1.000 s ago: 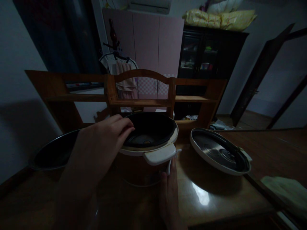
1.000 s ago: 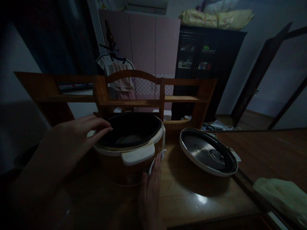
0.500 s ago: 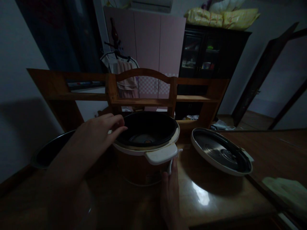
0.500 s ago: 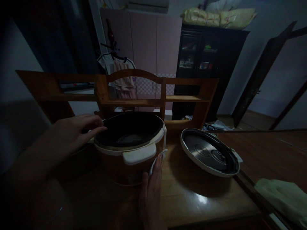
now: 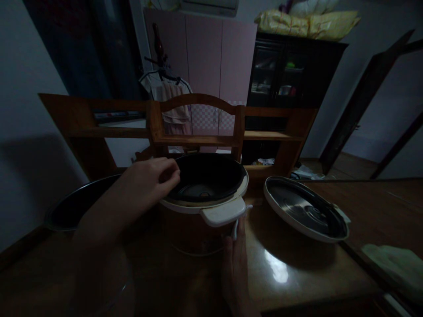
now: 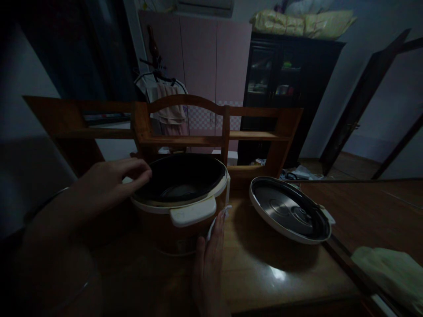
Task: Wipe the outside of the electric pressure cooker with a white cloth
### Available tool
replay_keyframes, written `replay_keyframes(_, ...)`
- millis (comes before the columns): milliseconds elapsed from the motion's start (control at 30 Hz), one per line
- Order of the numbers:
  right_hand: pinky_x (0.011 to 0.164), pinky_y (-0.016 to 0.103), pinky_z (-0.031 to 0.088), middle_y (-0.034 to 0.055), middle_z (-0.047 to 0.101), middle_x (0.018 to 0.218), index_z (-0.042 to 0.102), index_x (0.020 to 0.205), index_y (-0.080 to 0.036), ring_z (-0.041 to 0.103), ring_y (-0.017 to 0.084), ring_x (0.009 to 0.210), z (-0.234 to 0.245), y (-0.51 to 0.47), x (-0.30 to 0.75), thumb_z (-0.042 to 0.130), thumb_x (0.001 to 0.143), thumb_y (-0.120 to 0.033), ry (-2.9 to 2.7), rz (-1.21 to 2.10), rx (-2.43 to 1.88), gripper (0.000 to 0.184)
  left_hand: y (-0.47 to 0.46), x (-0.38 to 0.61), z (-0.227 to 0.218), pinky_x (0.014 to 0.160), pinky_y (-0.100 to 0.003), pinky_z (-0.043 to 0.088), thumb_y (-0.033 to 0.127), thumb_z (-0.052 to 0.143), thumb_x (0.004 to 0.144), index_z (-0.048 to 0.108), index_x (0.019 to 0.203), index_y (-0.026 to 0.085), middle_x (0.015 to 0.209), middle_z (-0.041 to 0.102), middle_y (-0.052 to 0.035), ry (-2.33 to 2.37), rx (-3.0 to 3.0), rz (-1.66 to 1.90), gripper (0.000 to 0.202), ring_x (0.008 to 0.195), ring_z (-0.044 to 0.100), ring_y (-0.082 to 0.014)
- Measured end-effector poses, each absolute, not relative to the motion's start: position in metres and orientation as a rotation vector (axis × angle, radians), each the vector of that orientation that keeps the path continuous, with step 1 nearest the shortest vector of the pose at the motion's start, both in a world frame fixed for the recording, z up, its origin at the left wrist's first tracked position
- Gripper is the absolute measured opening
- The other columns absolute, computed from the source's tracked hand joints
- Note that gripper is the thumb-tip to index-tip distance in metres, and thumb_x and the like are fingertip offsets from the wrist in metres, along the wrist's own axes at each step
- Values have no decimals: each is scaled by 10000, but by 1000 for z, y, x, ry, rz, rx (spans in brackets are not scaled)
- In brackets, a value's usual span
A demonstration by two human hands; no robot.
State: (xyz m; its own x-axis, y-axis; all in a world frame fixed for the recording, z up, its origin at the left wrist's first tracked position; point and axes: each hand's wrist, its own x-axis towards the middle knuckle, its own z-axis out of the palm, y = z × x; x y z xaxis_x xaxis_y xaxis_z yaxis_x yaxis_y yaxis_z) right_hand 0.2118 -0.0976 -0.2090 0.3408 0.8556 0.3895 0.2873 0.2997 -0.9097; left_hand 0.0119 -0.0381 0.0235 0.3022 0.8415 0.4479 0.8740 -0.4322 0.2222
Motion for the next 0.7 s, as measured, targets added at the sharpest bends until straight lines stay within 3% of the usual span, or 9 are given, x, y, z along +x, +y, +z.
replay_keyframes(133, 1288, 558, 99, 22, 46, 1740, 100, 1647, -290, 56, 242, 1606, -210, -98, 212, 373, 1053, -502, -1204, 543, -1247, 687, -34, 27, 21, 680, -285, 431, 508, 483, 988, 696, 960, 228, 879, 735, -8, -1542, -2612, -929, 354, 753, 664, -170)
replay_keyframes(267, 1288, 559, 97, 24, 50, 1740, 106, 1647, -284, 64, 249, 1605, -212, -97, 212, 377, 1051, -506, -1202, 543, -1240, 692, -32, 45, 15, 652, -279, 416, 479, 378, 1032, 702, 945, 210, 807, 723, -25, -1460, -2619, -847, 430, 680, 644, -166)
replay_keyframes(433, 1294, 543, 86, 23, 63, 1740, 113, 1647, -282, 61, 250, 1605, -214, -98, 212, 376, 1046, -523, -1186, 543, -1244, 699, -24, 46, 2, 679, -278, 410, 309, 358, 1035, 682, 1244, 224, 1041, 744, -62, -1120, -2671, -631, 395, 784, 658, -184)
replay_keyframes(700, 1295, 538, 92, 7, 48, 1740, 106, 1647, -303, 59, 247, 1606, -211, -96, 211, 379, 1047, -520, -1180, 543, -1233, 693, -24, 45, -1, 700, -325, 430, 139, 304, 995, 570, 1448, 204, 1267, 698, -146, -974, -2489, -446, 530, 865, 682, -252)
